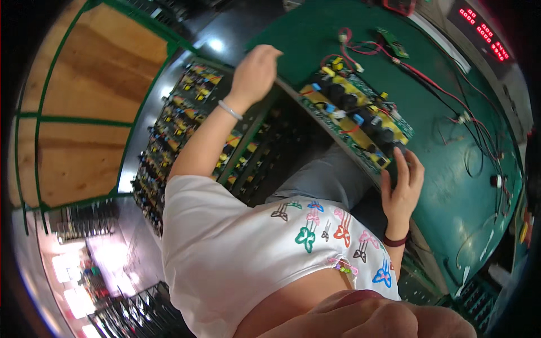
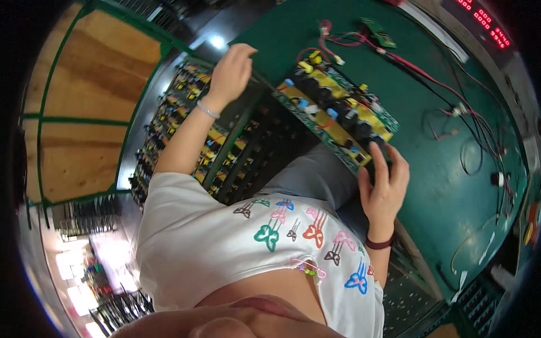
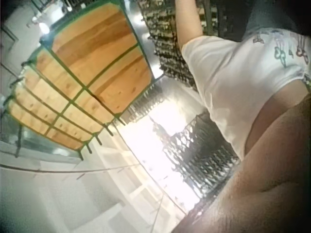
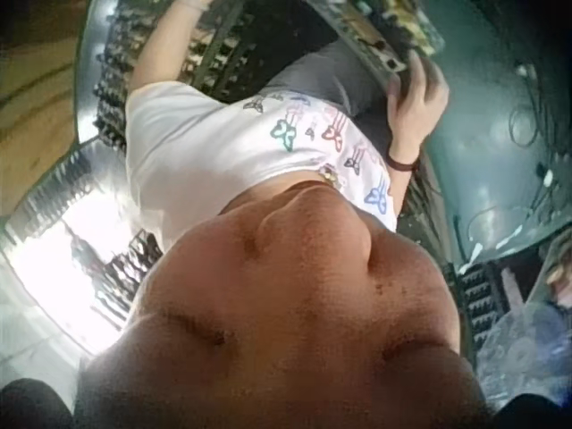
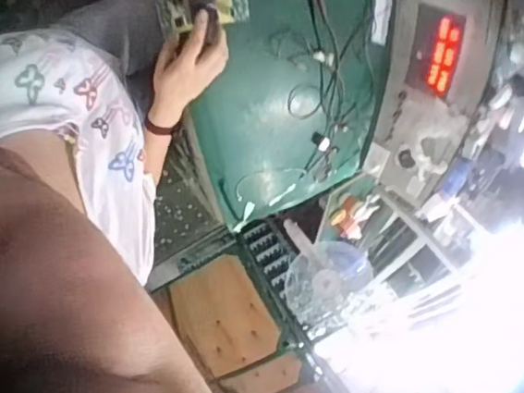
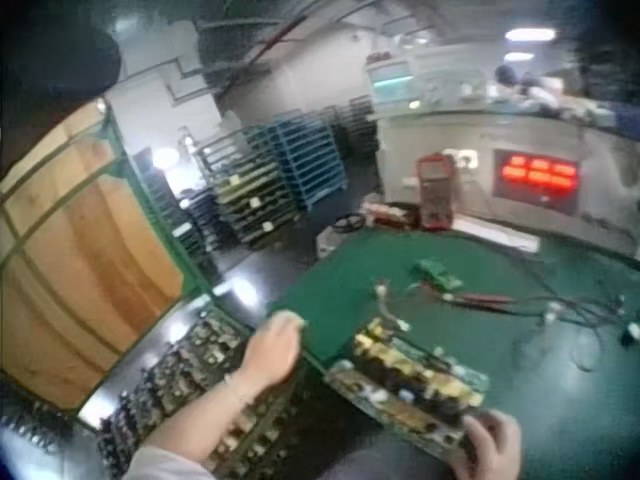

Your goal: Testing and inspecting a power supply circuit board using a multimeter and probe.

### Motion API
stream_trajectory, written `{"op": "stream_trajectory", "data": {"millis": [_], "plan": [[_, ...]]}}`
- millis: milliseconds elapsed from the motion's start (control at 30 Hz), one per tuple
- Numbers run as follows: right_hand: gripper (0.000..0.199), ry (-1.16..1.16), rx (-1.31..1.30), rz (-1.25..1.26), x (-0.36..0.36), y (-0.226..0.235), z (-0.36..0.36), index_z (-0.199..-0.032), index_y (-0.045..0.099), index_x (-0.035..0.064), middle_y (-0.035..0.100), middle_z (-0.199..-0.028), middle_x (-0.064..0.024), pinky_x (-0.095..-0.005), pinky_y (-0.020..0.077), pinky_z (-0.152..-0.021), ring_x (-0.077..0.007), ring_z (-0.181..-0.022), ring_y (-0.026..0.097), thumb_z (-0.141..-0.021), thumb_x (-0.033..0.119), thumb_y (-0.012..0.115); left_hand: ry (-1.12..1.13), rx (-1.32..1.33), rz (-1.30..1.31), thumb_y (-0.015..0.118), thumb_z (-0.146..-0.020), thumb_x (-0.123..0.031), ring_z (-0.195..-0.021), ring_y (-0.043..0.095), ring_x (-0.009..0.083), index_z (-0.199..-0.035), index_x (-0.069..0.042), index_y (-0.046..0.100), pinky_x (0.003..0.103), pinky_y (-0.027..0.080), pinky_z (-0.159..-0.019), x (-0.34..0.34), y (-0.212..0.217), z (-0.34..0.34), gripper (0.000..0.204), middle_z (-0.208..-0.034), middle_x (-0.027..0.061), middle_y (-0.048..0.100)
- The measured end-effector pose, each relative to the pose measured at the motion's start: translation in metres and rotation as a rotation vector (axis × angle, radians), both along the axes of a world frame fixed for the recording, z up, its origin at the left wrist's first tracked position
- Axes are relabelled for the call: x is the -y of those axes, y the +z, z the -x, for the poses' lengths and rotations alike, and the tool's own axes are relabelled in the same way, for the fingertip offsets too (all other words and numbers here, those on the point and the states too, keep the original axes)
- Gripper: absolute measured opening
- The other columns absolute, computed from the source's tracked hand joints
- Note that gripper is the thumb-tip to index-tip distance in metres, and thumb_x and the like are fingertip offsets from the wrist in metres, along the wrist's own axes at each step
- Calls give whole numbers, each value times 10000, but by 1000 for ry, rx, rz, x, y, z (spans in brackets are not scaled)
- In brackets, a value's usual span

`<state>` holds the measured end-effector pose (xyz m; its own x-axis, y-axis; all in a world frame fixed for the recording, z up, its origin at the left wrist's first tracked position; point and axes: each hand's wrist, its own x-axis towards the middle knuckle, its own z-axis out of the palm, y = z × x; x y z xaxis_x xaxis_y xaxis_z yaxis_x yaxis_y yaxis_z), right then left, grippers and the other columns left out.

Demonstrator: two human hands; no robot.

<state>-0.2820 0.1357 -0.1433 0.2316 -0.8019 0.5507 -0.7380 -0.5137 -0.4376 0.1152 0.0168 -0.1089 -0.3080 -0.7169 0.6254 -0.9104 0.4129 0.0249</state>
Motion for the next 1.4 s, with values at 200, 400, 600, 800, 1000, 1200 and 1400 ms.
{"op": "stream_trajectory", "data": {"millis": [200,400,600,800,1000,1200,1400], "plan": [[526,6,49,-33,-1,-11,-1,-1380,535,30,579,-1279,-214,-453,455,-988,-384,-1152,578,-874,29,679,933,-289,-523,725,-813,-275,-1191,540,477,-1256,80,555,512,458,-1005,-24,-116,-284,592,-1259,315,591],[505,1,110,-58,-1,-20,4,-1369,508,-8,612,-1140,-193,-412,470,-894,-330,-960,599,-883,8,645,1155,-650,-457,658,-900,-416,-1164,621,441,-1153,106,652,483,483,-999,-25,-141,-415,580,-1221,317,648],[505,-140,33,-38,4,-13,-5,-1331,527,0,617,-1058,-187,-424,473,-858,-347,-904,590,-844,-5,659,1194,-729,-652,588,-920,-424,-1015,699,275,-1185,88,659,408,565,-844,54,-166,-384,580,-1195,226,686],[552,-213,-125,-74,6,-7,-12,-1315,514,12,632,-1033,-174,-436,476,-815,-346,-883,592,-797,-6,706,1453,-886,-869,450,-960,-488,-1215,620,360,-1446,109,423,488,494,-971,130,-251,-326,770,-1403,235,568],[533,-78,-6,17,9,-8,-4,-1297,527,14,630,-984,-164,-428,475,-755,-344,-847,587,-799,34,715,1404,-802,-936,435,-976,-452,-1277,577,346,-1405,50,513,461,446,-1047,110,-211,-502,665,-1437,220,549],[513,-88,1,-11,8,-5,-1,-1285,549,17,630,-978,-154,-426,474,-765,-340,-851,589,-801,64,713,1643,-1035,-841,481,-956,-466,-1321,541,306,-1366,-10,576,431,402,-1097,104,-203,-453,621,-1450,182,549],[492,-89,7,23,9,-4,-4,-1277,561,25,638,-994,-146,-429,478,-778,-338,-859,591,-811,84,708,1667,-597,-677,609,-887,-388,-1325,550,303,-1338,16,601,432,431,-1078,93,-199,-450,606,-1444,177,560]]}}
